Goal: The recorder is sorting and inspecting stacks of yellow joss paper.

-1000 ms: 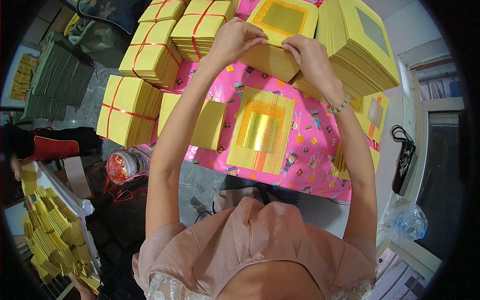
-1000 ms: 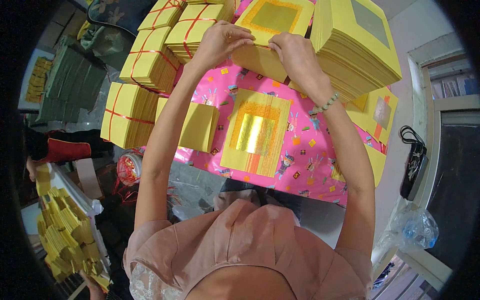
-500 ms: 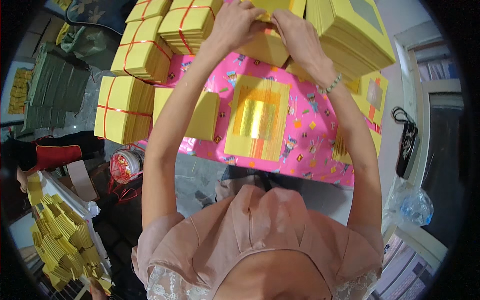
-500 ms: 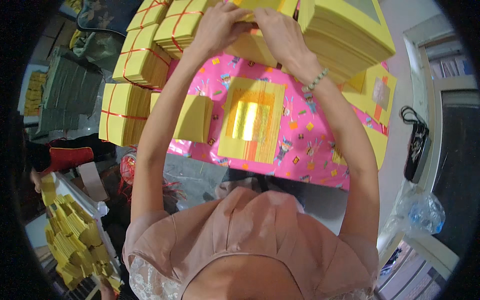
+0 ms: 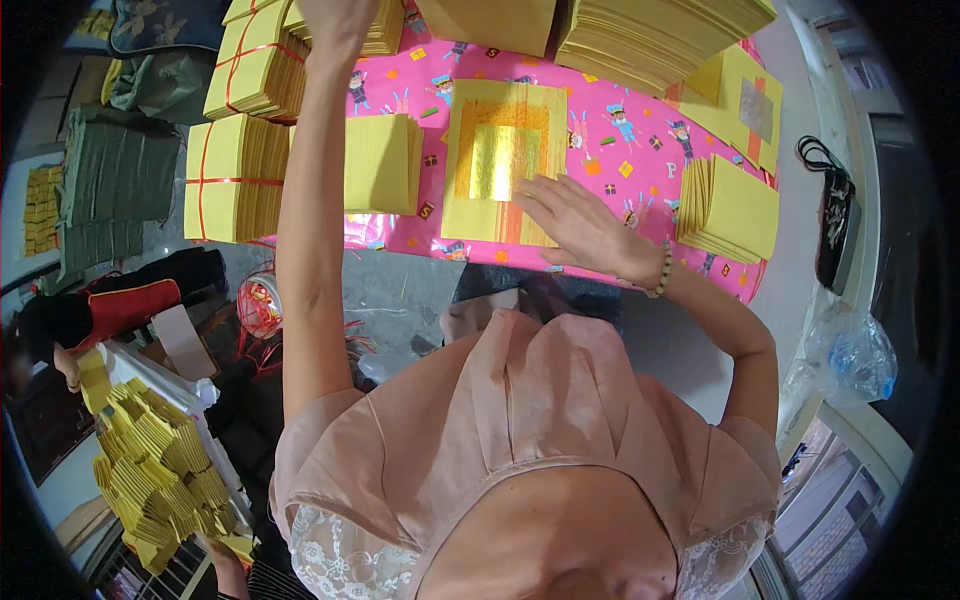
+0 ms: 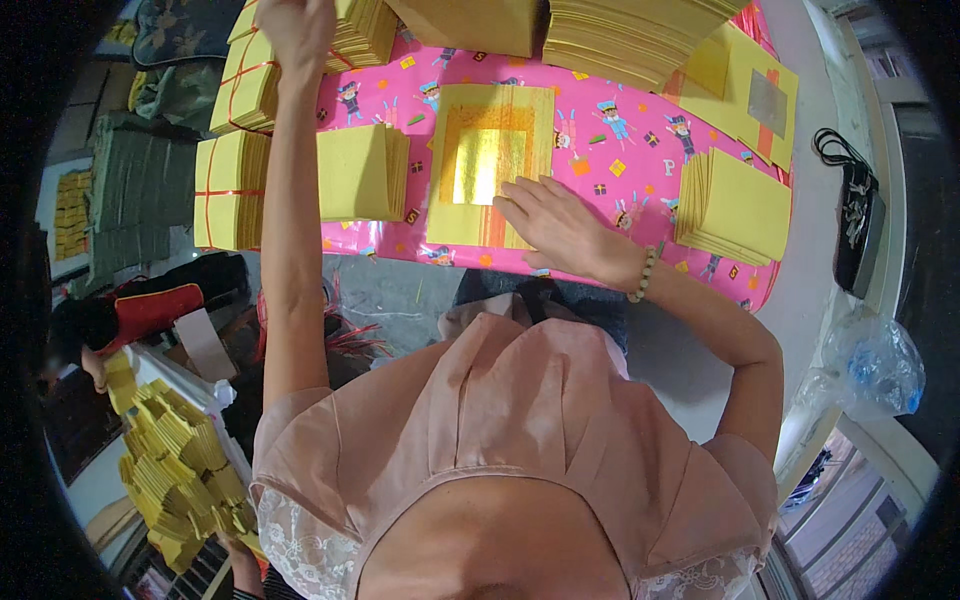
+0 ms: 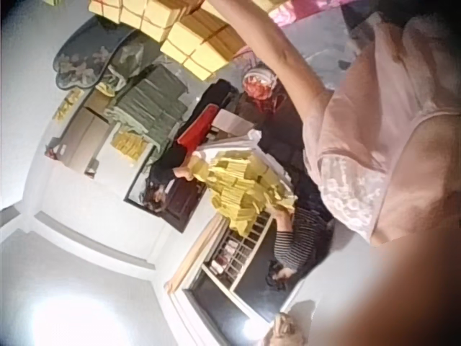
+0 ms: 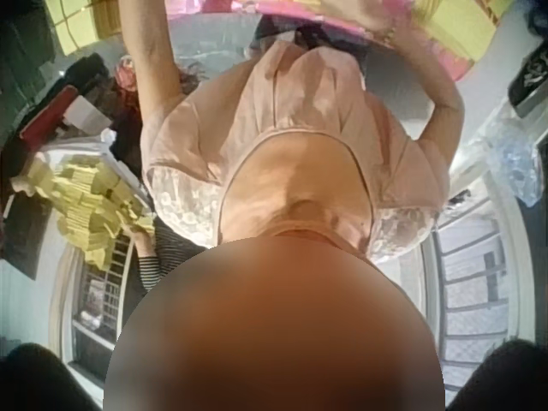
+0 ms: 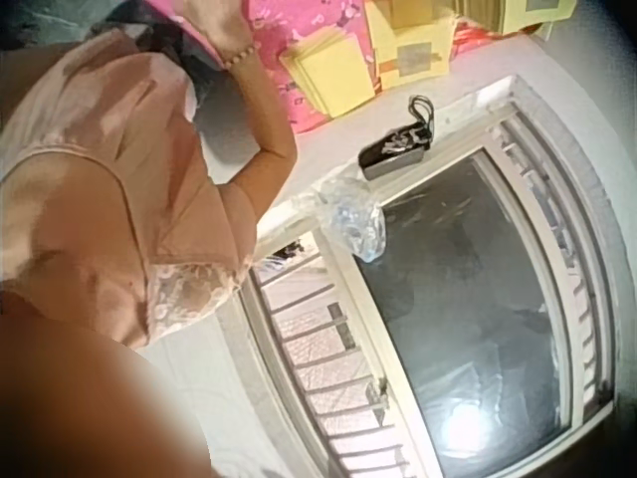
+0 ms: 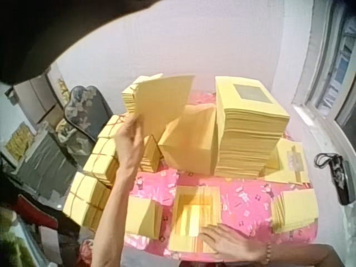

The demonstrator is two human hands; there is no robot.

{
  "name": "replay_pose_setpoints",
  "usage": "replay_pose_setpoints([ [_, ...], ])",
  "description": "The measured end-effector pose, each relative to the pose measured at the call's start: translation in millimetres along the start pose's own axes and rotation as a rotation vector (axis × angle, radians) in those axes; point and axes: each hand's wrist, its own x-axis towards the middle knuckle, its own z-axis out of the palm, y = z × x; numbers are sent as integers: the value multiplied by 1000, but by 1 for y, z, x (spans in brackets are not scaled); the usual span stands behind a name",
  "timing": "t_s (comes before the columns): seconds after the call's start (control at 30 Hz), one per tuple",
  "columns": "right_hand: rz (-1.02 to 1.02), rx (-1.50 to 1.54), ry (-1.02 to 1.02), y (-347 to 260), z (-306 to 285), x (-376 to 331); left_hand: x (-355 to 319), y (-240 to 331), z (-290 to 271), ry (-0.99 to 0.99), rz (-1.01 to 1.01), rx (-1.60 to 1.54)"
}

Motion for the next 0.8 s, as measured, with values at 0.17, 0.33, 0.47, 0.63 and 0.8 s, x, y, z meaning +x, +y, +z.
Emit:
replay_pose_setpoints([
  [0.17,14,-127,61,1,30,-9,-35,17,-55,45,14,-51],
  [0.33,63,-150,-104,-1,35,-5,-86,88,-94,137,-13,-96],
  [0.47,3,-165,-3,4,46,-8,-121,103,-119,134,-93,-77],
  [0.63,20,-238,27,5,48,-1,-152,107,-138,95,-145,-46],
  [0.8,51,-109,182,12,42,-9,-171,121,-149,70,-156,-14],
])
